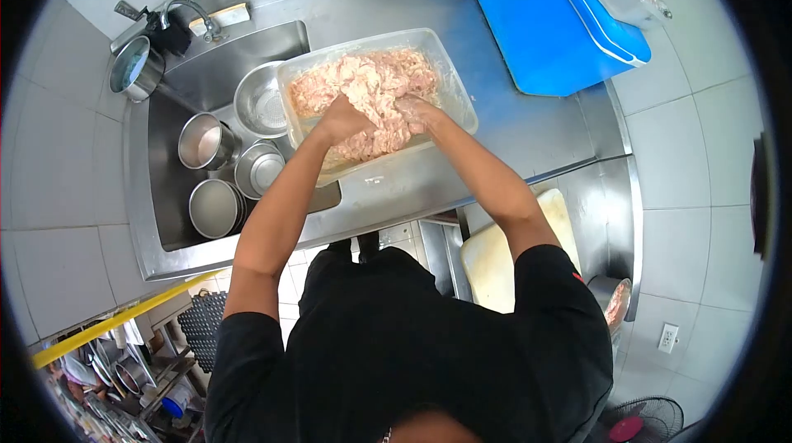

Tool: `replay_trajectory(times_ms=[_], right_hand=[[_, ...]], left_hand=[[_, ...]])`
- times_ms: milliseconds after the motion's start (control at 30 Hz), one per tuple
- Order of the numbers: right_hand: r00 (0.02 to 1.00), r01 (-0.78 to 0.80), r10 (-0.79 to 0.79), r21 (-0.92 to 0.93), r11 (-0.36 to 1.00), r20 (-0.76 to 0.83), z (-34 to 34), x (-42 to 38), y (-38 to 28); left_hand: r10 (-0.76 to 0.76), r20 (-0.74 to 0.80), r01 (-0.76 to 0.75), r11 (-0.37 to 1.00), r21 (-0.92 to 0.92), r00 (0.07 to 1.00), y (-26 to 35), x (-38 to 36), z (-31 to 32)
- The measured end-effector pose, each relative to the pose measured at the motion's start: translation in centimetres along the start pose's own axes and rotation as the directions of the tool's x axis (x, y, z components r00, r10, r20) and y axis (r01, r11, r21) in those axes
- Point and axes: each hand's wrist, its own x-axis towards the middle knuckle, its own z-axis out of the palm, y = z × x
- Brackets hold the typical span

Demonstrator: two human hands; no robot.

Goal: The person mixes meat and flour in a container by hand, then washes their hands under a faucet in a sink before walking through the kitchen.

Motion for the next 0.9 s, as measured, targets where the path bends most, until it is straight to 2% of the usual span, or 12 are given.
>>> replay_trajectory(times_ms=[133,200,267,300,367,467,500,633,700,733,833,900], right_hand=[[0.991,-0.115,0.134,0.446,0.888,-0.009,1.3,-3.7,-5.1],[0.981,-0.141,0.184,0.432,0.891,-0.06,1.2,-4.1,-7.4],[0.992,0.096,-0.111,0.207,0.974,0.062,-1.7,0.1,-5.5],[0.992,0.093,-0.109,0.207,0.974,0.068,-2.0,-0.4,-6.4],[0.838,0.437,-0.482,0.214,0.874,0.255,-2.5,-2.9,-9.9],[0.898,0.43,-0.413,-0.11,0.896,0.152,-2.3,-4.0,-12.9],[0.863,0.486,-0.497,0.113,0.867,0.097,-1.5,-4.5,-13.4],[0.792,0.607,-0.601,-0.026,0.795,0.111,-2.7,-0.8,-11.8],[0.811,0.567,-0.585,-0.276,0.776,0.019,-3.0,0.4,-10.7],[0.811,0.567,-0.584,-0.275,0.776,0.025,-2.6,-0.8,-11.4],[0.928,0.355,-0.248,-0.457,0.815,0.279,-2.2,-2.5,-11.2],[0.946,0.302,-0.215,-0.419,0.856,0.242,-3.8,-2.5,-9.0]], left_hand=[[-0.175,0.104,0.198,0.936,-0.29,0.979,-1.4,1.8,-1.5],[-0.242,0.153,0.286,0.839,-0.463,0.958,-2.5,2.9,-1.5],[-0.186,0.098,0.209,0.802,-0.56,0.978,0.9,2.6,-2.5],[-0.212,0.094,0.228,0.793,-0.566,0.973,1.2,3.2,-2.9],[-0.231,0.104,0.249,0.793,-0.556,0.967,2.3,3.8,-3.9],[-0.32,0.114,0.34,0.882,-0.326,0.941,5.3,4.5,-5.7],[-0.317,0.125,0.341,0.86,-0.379,0.94,6.5,4.4,-5.8],[-0.355,0.178,0.39,0.727,-0.565,0.918,9.0,4.2,-6.5],[-0.33,0.211,0.364,0.92,-0.145,0.92,8.6,4.8,-7.0],[-0.335,0.208,0.368,0.918,-0.147,0.919,7.9,5.2,-7.1],[-0.102,0.203,0.049,0.967,0.25,0.974,3.6,6.0,-6.2],[-0.222,0.185,0.154,0.934,0.322,0.957,-0.2,6.6,-6.0]])
